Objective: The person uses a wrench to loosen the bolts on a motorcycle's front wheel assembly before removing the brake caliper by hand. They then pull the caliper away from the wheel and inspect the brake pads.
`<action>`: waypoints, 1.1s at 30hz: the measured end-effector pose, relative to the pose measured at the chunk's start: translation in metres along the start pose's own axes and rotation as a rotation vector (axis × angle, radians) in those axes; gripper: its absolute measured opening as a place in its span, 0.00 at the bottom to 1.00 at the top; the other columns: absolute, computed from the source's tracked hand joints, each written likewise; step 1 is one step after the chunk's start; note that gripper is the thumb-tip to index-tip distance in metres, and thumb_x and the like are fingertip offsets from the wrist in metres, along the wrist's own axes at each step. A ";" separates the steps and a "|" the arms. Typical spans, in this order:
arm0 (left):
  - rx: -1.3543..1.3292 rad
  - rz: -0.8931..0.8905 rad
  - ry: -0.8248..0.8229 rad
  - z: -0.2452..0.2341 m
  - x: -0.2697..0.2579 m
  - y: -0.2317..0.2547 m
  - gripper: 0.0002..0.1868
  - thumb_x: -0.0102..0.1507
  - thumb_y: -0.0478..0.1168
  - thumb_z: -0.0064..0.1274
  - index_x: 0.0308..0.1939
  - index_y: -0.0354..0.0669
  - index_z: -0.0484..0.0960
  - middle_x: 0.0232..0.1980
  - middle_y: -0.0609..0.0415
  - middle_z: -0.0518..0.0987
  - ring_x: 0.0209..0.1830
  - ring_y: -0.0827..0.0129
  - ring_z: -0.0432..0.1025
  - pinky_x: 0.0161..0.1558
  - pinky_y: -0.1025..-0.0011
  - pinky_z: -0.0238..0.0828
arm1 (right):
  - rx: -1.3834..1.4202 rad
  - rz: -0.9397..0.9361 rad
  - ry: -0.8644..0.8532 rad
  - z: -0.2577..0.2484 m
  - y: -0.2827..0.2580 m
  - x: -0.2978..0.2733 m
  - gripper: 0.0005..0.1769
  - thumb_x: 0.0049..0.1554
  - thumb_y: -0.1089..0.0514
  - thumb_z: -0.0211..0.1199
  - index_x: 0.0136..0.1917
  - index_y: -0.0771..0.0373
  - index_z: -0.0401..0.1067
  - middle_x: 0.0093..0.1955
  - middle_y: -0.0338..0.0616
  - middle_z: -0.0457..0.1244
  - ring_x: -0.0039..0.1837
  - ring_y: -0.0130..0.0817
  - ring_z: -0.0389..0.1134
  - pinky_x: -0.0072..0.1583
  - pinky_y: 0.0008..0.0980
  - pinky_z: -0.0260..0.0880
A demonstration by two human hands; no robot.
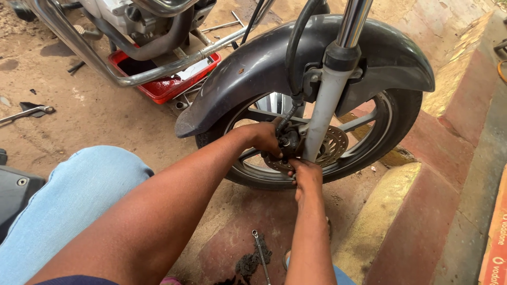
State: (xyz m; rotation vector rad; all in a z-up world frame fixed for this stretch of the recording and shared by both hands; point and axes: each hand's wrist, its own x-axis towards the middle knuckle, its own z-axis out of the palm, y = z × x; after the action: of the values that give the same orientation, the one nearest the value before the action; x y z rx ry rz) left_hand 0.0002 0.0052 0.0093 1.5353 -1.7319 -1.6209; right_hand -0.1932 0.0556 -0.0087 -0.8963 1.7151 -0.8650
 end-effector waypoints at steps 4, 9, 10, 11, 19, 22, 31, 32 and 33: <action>-0.008 -0.038 -0.024 -0.003 -0.008 0.007 0.61 0.53 0.36 0.67 0.81 0.44 0.40 0.44 0.41 0.86 0.38 0.60 0.80 0.41 0.64 0.80 | 0.053 0.107 -0.073 -0.004 0.007 0.006 0.07 0.57 0.57 0.63 0.43 0.63 0.77 0.30 0.39 0.64 0.31 0.27 0.62 0.34 0.28 0.53; 0.007 -0.026 -0.016 0.000 -0.004 0.006 0.60 0.52 0.36 0.68 0.80 0.46 0.43 0.46 0.43 0.84 0.40 0.61 0.80 0.43 0.65 0.81 | 0.013 -0.021 -0.022 -0.003 0.009 0.006 0.07 0.54 0.61 0.68 0.45 0.67 0.79 0.32 0.38 0.67 0.32 0.25 0.61 0.34 0.26 0.52; 0.016 -0.018 -0.013 -0.001 -0.007 0.006 0.60 0.52 0.36 0.68 0.80 0.45 0.44 0.47 0.42 0.85 0.42 0.60 0.81 0.45 0.64 0.81 | 0.102 0.087 -0.040 -0.003 0.005 0.003 0.09 0.57 0.56 0.64 0.46 0.64 0.77 0.31 0.39 0.65 0.31 0.27 0.61 0.34 0.27 0.53; 0.026 -0.011 -0.010 -0.003 -0.010 0.007 0.59 0.52 0.36 0.68 0.80 0.45 0.45 0.48 0.42 0.85 0.44 0.59 0.81 0.46 0.63 0.81 | 0.190 0.195 -0.057 -0.002 0.000 0.001 0.12 0.60 0.51 0.61 0.47 0.62 0.74 0.31 0.40 0.63 0.31 0.29 0.62 0.33 0.28 0.53; 0.020 -0.081 -0.010 0.001 -0.005 0.009 0.61 0.54 0.37 0.68 0.81 0.50 0.40 0.56 0.41 0.81 0.57 0.55 0.77 0.62 0.56 0.73 | 0.089 0.100 0.030 -0.001 0.003 -0.003 0.13 0.58 0.55 0.65 0.52 0.67 0.76 0.36 0.42 0.66 0.32 0.26 0.61 0.34 0.25 0.54; 0.040 -0.086 -0.012 0.000 -0.005 0.009 0.61 0.54 0.37 0.68 0.81 0.50 0.40 0.56 0.41 0.82 0.56 0.55 0.77 0.61 0.57 0.74 | 0.094 0.088 0.006 0.000 0.007 0.000 0.14 0.58 0.56 0.64 0.52 0.69 0.77 0.36 0.42 0.66 0.32 0.27 0.61 0.33 0.26 0.53; 0.030 -0.063 -0.027 -0.001 -0.004 0.007 0.60 0.53 0.37 0.68 0.80 0.48 0.42 0.49 0.42 0.85 0.46 0.57 0.80 0.51 0.61 0.80 | 0.093 0.116 -0.004 -0.004 0.002 -0.002 0.08 0.55 0.56 0.67 0.41 0.64 0.75 0.29 0.37 0.61 0.30 0.27 0.61 0.32 0.27 0.52; 0.022 -0.073 -0.024 -0.001 -0.008 0.010 0.61 0.53 0.37 0.68 0.80 0.48 0.42 0.48 0.42 0.84 0.47 0.57 0.80 0.51 0.61 0.80 | 0.077 0.090 -0.021 -0.005 0.004 -0.001 0.06 0.53 0.58 0.67 0.40 0.63 0.77 0.29 0.35 0.62 0.30 0.26 0.60 0.32 0.27 0.52; 0.022 -0.074 -0.025 -0.003 -0.010 0.010 0.61 0.53 0.37 0.68 0.80 0.48 0.42 0.48 0.42 0.84 0.47 0.57 0.80 0.51 0.61 0.80 | 0.078 0.091 -0.020 -0.008 0.004 -0.001 0.06 0.53 0.58 0.67 0.40 0.63 0.77 0.29 0.35 0.62 0.30 0.26 0.60 0.32 0.27 0.52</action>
State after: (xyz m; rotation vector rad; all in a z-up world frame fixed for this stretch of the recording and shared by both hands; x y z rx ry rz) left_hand 0.0016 0.0097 0.0232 1.6140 -1.7311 -1.6686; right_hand -0.2017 0.0598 -0.0096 -0.7672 1.6798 -0.8535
